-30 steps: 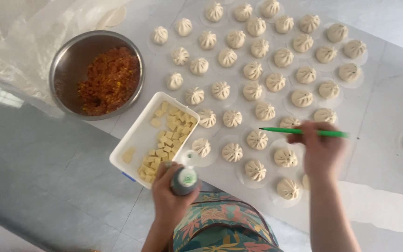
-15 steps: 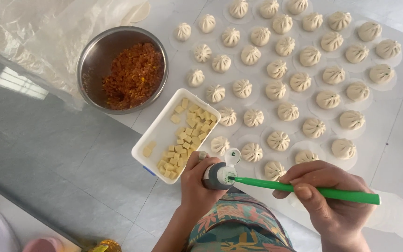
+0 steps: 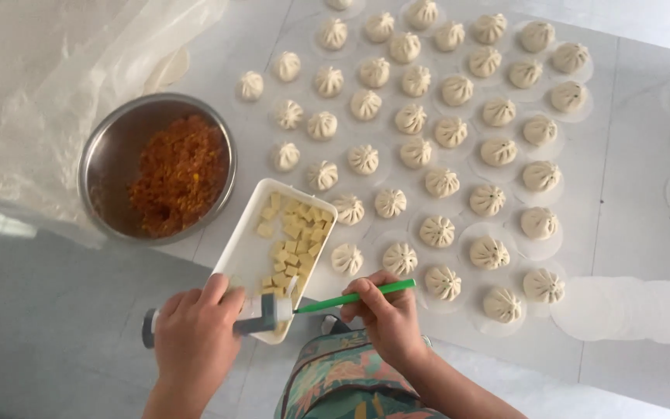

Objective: The person places a filled dumpling on a table and then uses a green straw to apply a small dot of green food coloring to the top of each dumpling. The person systematically moves across rows of dumplings, adding the green dot to each one.

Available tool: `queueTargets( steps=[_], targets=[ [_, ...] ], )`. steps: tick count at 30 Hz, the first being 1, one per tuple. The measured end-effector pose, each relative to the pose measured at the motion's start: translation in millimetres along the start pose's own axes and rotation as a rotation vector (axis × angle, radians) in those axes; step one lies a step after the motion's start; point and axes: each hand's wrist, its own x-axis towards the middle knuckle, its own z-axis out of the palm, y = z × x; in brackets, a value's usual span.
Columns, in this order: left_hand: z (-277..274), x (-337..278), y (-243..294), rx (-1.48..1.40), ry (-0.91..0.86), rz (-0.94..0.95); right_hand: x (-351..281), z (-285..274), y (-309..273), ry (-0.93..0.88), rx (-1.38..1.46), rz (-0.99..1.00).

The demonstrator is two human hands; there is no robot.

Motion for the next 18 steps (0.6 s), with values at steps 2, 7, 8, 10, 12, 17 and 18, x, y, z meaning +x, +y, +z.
queueTargets(
  steps=[2,7,8,10,12,17,18],
  targets=[
    [11.3,-4.6,-8.3,-0.203,-0.209,-0.128,5.8,-1.0,11.8,-0.042,0.248,0.05],
    [35.6,0.1,24.5,-0.81,-0.172,-0.347,-2.9,8.5,-12.1,0.038,0.321,0.163],
    [45.9,-0.7,31.2,-1.025,-0.066,-0.342,-3.9,8.1,-12.9,0.061,0.382,0.171],
    [44.4,8.1,61.8,-1.111,0.006,-0.379,4.6,-13.4,-16.1,0.084,0.414,0.073],
    [50.0,12.3,83.7,-1.195,0.078,-0.43,27.1,-36.0,-37.9,0.102,0.441,-0.014],
    [69.0,17.2,109.7,-1.17,0.004,-0.635,122.2,-118.6,-116.2,0.646,-0.584,-0.393],
    [63.4,22.5,111.8,-1.165,0.008,-0.647,133.7,-129.3,-118.9,0.635,-0.586,-0.388]
  ],
)
